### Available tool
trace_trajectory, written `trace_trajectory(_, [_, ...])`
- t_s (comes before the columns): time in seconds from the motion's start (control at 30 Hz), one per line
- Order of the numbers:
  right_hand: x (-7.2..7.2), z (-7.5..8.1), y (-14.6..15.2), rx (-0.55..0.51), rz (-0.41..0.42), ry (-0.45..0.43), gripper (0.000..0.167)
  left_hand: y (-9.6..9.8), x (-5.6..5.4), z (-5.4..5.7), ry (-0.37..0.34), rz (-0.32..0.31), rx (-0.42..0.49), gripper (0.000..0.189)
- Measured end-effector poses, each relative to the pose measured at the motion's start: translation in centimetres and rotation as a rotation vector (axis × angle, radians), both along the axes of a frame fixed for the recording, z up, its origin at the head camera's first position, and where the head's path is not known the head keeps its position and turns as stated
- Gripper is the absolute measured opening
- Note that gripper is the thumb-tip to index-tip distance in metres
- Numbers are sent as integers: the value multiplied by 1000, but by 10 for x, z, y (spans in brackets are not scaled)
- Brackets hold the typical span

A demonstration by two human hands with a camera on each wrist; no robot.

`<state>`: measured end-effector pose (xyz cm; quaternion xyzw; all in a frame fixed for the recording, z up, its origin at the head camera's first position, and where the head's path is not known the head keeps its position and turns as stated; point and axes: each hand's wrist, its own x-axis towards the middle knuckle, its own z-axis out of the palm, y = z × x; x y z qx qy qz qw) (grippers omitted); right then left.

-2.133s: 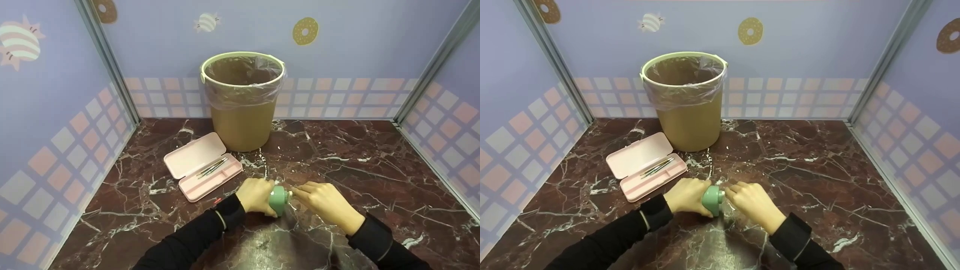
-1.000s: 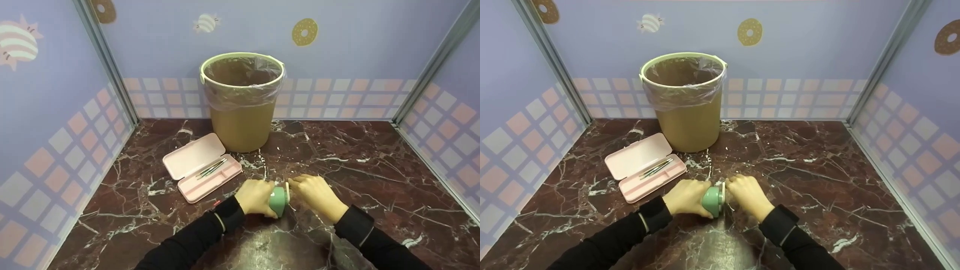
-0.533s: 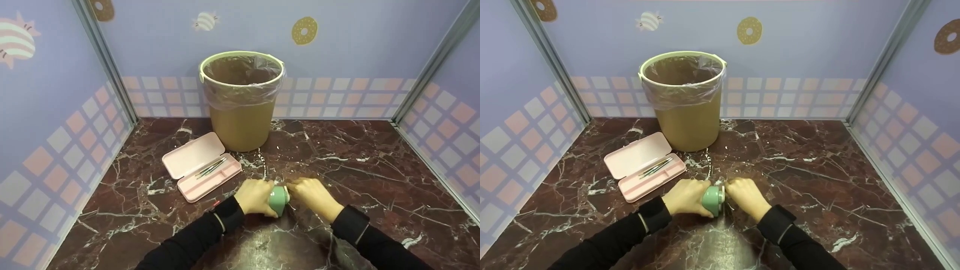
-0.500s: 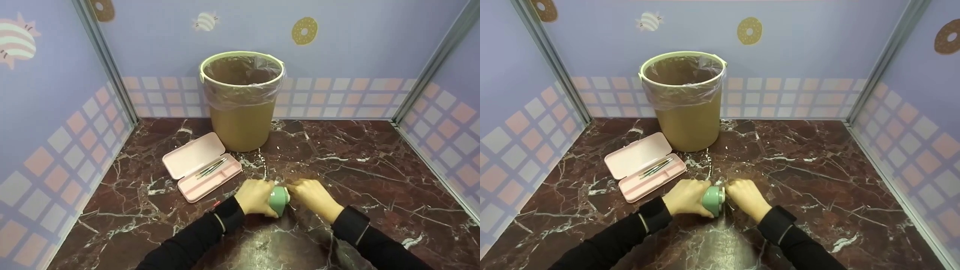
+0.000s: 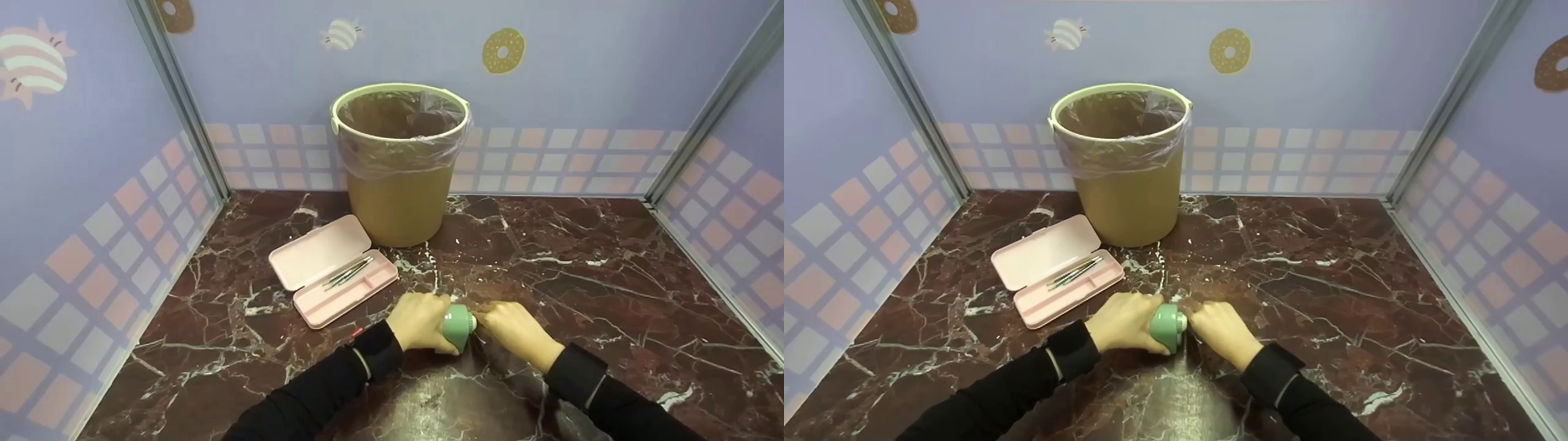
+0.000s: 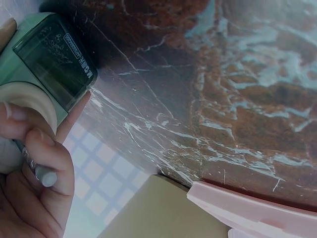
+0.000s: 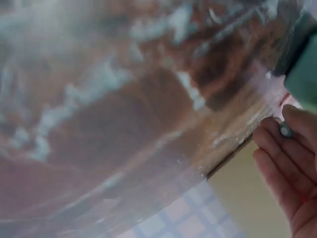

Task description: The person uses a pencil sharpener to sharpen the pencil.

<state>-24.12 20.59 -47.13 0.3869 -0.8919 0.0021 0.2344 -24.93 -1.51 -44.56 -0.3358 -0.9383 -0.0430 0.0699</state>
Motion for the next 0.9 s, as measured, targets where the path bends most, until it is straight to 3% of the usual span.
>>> trace_trajectory(0.27, [8,-5,2,49,43,68,16,2,3,1,-2,19,17,69])
trace_trajectory(0.5, [18,-9,3,37,68,59,18,4,5,1,-20,48,26,68])
trace_trajectory(0.9, [35,1,4,15,179,87,14,3,6,3,-21,82,28,66])
